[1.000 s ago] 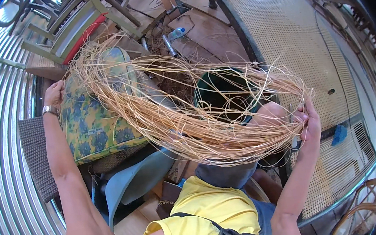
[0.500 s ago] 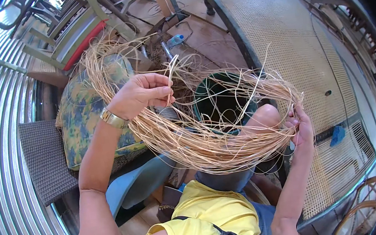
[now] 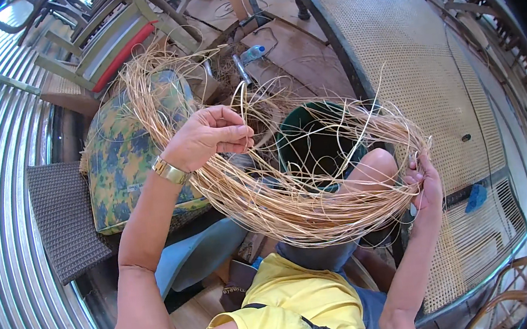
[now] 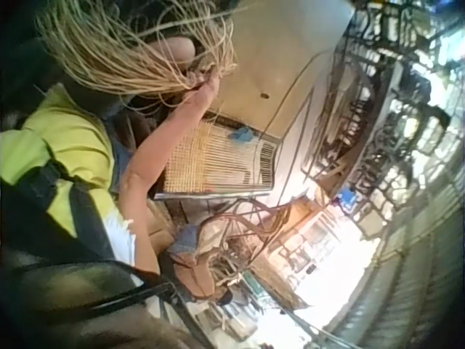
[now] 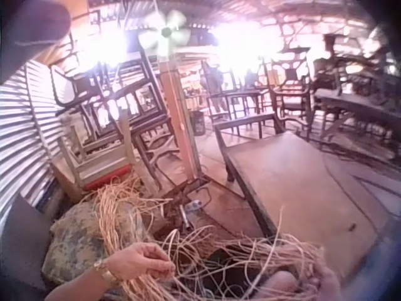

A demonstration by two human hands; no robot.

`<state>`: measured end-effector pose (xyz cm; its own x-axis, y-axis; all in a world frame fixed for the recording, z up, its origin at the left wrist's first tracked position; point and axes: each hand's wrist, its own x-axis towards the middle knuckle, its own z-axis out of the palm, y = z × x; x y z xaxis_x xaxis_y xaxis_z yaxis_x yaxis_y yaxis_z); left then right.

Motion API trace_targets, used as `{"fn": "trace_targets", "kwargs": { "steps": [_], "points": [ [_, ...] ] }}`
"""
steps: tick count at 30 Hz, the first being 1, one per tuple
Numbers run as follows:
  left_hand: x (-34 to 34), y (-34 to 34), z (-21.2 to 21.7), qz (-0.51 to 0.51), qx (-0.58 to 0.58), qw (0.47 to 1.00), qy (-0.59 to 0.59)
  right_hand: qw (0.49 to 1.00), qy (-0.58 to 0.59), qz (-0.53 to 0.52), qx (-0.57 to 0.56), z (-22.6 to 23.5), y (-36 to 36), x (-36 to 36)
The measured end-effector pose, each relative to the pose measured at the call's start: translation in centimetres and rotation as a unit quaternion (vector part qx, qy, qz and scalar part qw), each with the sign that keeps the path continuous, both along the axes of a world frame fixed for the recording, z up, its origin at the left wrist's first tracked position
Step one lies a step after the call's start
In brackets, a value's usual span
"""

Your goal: Weaving the seat of a chair using rattan strips.

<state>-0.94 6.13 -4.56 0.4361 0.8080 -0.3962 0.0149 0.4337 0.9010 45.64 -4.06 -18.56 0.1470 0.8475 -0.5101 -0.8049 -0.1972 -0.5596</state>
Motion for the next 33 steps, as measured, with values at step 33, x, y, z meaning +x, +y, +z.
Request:
{"fn": "trace_targets", "kwargs": {
  "steps": [33],
  "points": [
    [-55.3, -1.0, 15.2, 0.441, 0.265, 0.38, 0.769, 0.957, -0.275, 0.033, -0.086, -1.6, -1.7, 9.0]
  ]
}}
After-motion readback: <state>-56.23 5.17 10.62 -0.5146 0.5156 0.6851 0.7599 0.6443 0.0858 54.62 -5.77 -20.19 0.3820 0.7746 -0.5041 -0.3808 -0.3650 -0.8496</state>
